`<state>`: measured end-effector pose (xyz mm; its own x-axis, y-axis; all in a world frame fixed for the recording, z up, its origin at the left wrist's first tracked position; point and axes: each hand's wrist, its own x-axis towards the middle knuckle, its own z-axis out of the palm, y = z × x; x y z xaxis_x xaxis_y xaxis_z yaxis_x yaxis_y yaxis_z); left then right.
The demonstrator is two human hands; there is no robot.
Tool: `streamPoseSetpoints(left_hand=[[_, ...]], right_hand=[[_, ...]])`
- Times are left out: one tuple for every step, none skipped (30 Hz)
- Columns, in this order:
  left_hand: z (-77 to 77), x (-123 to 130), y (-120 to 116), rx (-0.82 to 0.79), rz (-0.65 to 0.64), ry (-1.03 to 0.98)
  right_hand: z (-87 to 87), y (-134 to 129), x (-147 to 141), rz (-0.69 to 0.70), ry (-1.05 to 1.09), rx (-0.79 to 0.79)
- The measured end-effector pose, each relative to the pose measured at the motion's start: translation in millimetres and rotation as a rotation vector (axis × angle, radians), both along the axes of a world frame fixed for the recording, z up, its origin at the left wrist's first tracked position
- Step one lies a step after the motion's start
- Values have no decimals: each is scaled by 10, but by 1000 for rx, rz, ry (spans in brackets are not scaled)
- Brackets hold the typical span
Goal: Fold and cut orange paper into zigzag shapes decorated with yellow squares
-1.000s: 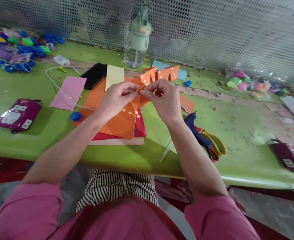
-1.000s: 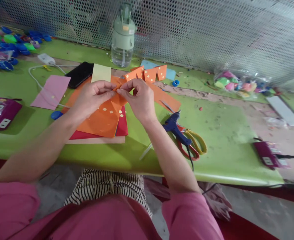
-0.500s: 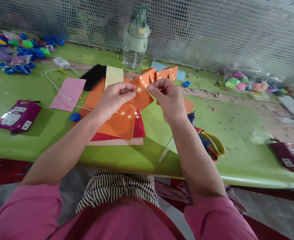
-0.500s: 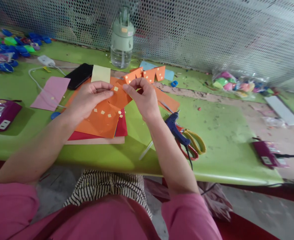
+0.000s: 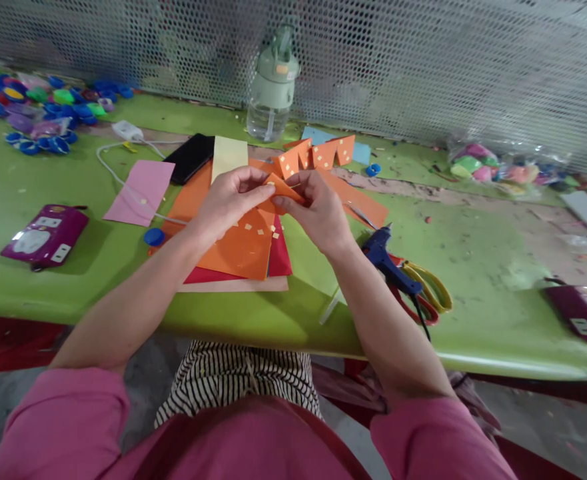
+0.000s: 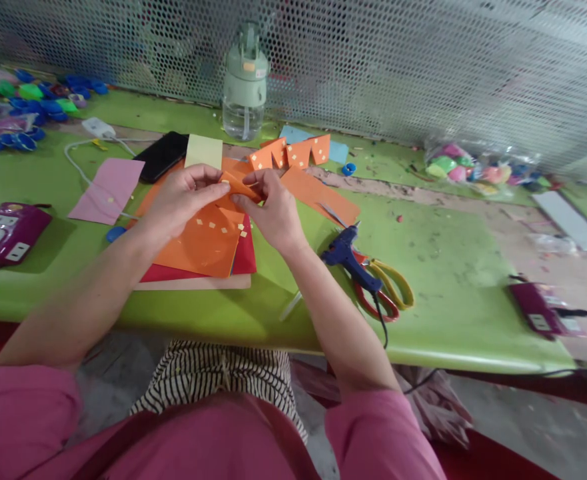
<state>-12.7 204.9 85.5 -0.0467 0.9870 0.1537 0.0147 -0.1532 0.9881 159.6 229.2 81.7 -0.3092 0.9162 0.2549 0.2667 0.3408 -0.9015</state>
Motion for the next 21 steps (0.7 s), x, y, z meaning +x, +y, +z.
streamPoseSetpoints(left_hand=[[7,1,-6,5,4,13],[15,3,-13,8,10,26],[23,5,-19,10,18,36],[31,8,-23,9,23,41],[37,10,-26,5,24,39],[41,12,-28,2,24,30],[44,12,-28,0,24,19],[44,11,-27,1,27,6],[43,10,-26,5,31,-3],[41,7,-23,10,33,-9],[38,3,-21,16,33,-12],[34,0,-19,22,30,-14],[29,-3,-17,27,26,-17],[24,-5,-14,31,22,-21],[18,-6,-12,35,21,-23],[11,-7,-9,39,22,-22],[4,-6,-6,42,24,-17],[-4,-5,-2,44,27,-8],[-13,-4,2,48,31,3],[-23,-2,6,51,35,13],[-33,-2,10,54,39,20]], right_hand=[[1,-11,-8,-9,0,-10],[2,-19,-15,-18,-4,-20],[1,-24,-20,-25,-10,-28],[0,-27,-24,-32,-14,-34],[-2,-26,-27,-38,-15,-38],[-3,-24,-29,-44,-11,-42],[-4,-21,-30,-48,-4,-46],[-3,-18,-30,-49,2,-49],[-1,-15,-29,-48,5,-53],[2,-14,-27,-45,1,-54],[6,-14,-25,-42,-9,-53],[9,-15,-22,-40,-22,-49],[12,-16,-19,-38,-35,-42],[14,-17,-16,-37,-44,-32],[14,-19,-13,-34,-50,-22],[14,-19,-11,-32,-52,-12],[12,-20,-9,-30,-52,-5],[11,-21,-8,-29,-51,-1],[9,-23,-7,-28,-49,-1],[8,-25,-8,-27,-44,-5],[8,-29,-10,-25,-41,-9]])
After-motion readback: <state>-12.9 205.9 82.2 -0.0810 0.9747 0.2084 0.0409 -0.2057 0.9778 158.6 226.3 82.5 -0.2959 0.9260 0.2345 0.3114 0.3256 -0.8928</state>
